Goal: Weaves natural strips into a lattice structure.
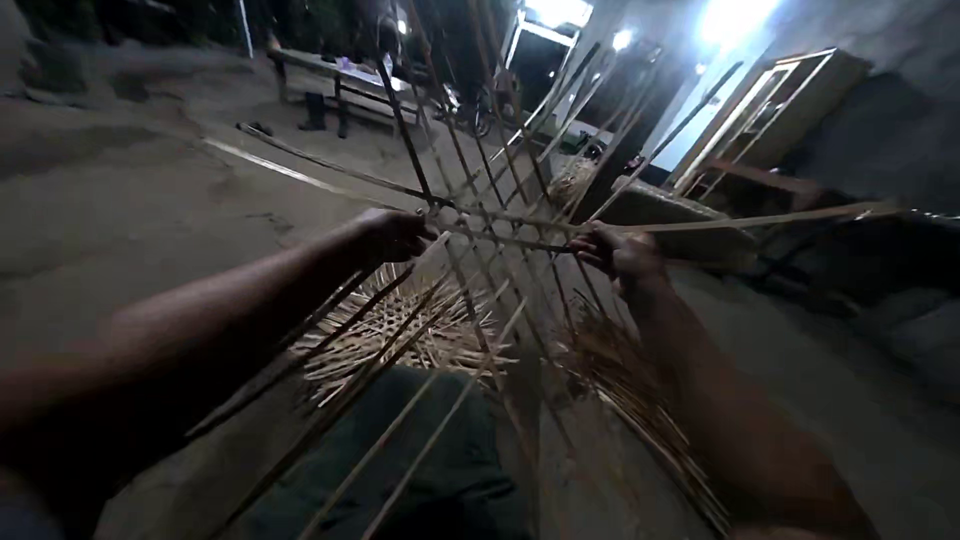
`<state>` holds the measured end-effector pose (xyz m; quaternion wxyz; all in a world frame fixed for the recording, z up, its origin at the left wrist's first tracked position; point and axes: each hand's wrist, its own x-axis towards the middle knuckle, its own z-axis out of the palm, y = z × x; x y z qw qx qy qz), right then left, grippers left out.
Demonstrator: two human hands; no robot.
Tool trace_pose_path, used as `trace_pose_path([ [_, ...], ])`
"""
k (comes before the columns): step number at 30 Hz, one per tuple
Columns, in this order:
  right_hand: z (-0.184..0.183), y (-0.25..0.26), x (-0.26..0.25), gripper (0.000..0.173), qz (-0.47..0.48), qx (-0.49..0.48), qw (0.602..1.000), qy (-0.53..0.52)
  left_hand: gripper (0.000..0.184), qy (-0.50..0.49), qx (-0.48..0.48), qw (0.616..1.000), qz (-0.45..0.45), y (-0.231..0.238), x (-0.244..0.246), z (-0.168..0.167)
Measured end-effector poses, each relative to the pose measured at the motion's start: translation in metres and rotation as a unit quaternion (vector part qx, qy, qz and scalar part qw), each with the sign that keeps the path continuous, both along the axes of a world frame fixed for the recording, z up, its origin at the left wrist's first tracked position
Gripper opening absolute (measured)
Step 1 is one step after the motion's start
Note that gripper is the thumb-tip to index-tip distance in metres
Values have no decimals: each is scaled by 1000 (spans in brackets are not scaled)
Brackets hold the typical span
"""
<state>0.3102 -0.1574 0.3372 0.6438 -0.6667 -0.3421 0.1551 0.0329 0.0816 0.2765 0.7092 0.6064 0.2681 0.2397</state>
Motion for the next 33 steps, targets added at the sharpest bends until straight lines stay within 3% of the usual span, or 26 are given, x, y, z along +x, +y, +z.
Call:
trace_pose_path([
  [3,-56,-15,-16,28,27,-94,994,49,27,73,-58,996,-5,-26,-30,-47],
  [6,-160,-42,-48,31,90,-188,969,133,28,144,-124,981,-29,-70,-84,-142],
  [8,-226,-66,-79,33,103,-206,952,201,34,273,-62,959,-54,-100,-125,-190],
  [11,-282,-84,-113,32,50,-198,942,265,49,476,163,847,-174,-114,-156,-175],
  [13,-297,-86,-120,33,31,-186,943,275,45,524,329,768,-166,-119,-153,-150],
  [15,-302,-84,-124,34,18,-178,945,274,35,444,462,760,-109,-128,-140,-151],
  [16,-301,-82,-127,34,7,-172,947,269,41,375,501,772,-109,-132,-129,-164],
  [18,-305,-81,-132,35,-8,-164,952,258,66,279,554,766,-169,-144,-105,-213],
  [20,-309,-84,-134,36,-12,-160,954,252,79,293,571,720,-263,-160,-94,-255],
  [22,-300,-91,-131,37,-5,-149,954,261,80,310,572,705,-283,-168,-92,-270],
  [25,-280,-110,-124,48,-10,-153,951,269,80,310,570,710,-272,-172,-94,-268],
  [27,-268,-114,-127,56,-9,-171,961,217,80,302,579,713,-255,-174,-95,-270],
  [30,-273,-104,-146,39,83,-145,985,-39,81,290,598,715,-218,-182,-93,-273],
  [31,-282,-98,-155,36,111,-162,967,-159,81,291,600,714,-213,-185,-92,-272],
  [33,-312,-84,-173,53,147,-230,901,-338,79,286,603,716,-205,-189,-92,-273],
])
